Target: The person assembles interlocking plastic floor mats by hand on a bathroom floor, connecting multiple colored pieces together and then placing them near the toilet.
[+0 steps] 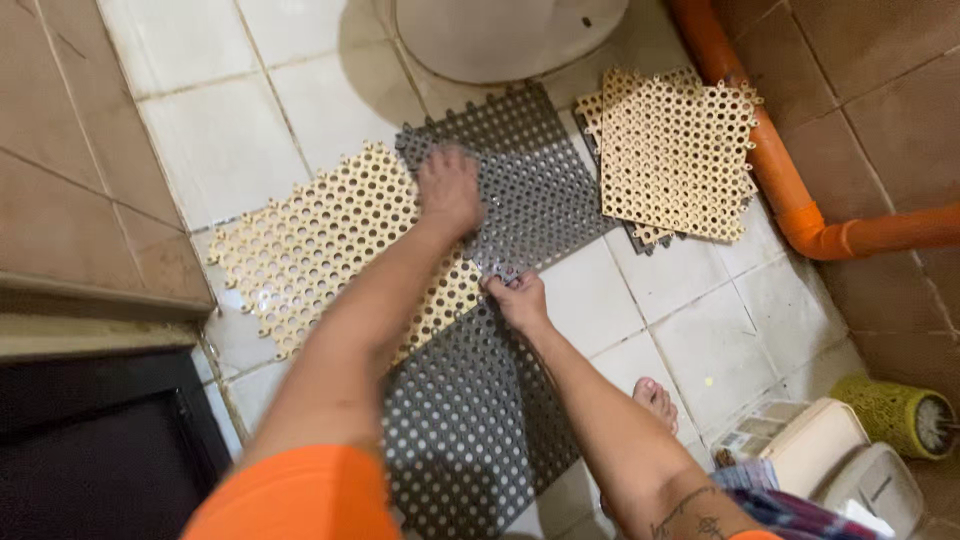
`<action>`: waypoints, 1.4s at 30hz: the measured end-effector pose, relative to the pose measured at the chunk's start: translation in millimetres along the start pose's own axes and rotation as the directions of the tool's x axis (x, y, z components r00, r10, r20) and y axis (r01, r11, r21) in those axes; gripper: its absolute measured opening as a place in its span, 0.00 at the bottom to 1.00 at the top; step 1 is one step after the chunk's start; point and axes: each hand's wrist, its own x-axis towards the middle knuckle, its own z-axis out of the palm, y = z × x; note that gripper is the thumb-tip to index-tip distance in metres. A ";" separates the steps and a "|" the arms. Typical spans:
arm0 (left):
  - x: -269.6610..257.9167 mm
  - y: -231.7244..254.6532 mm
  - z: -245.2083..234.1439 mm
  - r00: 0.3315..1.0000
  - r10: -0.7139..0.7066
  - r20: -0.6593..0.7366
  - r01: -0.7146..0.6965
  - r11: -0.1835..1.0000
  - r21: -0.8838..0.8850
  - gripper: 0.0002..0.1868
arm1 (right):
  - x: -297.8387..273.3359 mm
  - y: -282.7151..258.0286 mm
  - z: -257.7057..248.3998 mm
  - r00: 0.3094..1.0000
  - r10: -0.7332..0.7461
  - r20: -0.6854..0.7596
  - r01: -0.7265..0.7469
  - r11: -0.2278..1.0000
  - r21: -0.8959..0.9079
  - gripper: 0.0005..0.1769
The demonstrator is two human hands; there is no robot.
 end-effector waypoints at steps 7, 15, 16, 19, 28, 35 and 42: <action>-14.9 -4.2 -18.7 0.570 0.703 0.424 -0.640 0.704 -0.307 0.36 | -13.3 -1.2 1.3 0.992 -0.103 0.073 0.081 0.962 0.261 0.14; -3.5 66.7 -61.4 0.099 0.879 0.466 -0.995 0.099 0.024 0.38 | -29.0 -28.6 2.8 0.987 -0.139 -0.080 0.125 0.979 -0.159 0.26; 0.2 75.8 -60.7 0.004 0.867 0.499 -0.993 -0.054 0.102 0.35 | -25.4 -33.8 2.6 0.986 -0.152 -0.072 0.139 0.977 -0.163 0.26; 3.6 108.6 -42.1 -0.067 0.857 0.510 -0.917 -0.254 0.307 0.22 | -32.8 -43.7 -0.5 0.956 -0.293 -0.002 0.293 0.956 0.004 0.22; -14.6 156.4 -41.2 0.082 0.750 0.656 -0.937 -0.167 0.308 0.14 | -52.1 -85.8 -7.0 0.945 -0.323 0.058 0.325 0.946 -0.022 0.10; -0.3 184.0 -27.1 0.240 0.608 0.757 -0.942 -0.042 0.332 0.16 | -20.0 -73.3 -14.9 0.857 -0.463 0.228 0.514 0.805 -0.298 0.20; 34.3 164.1 -1.9 0.317 0.547 0.775 -0.935 0.046 0.351 0.18 | -6.9 -49.4 -6.3 0.904 -0.323 0.279 0.205 0.902 0.379 0.21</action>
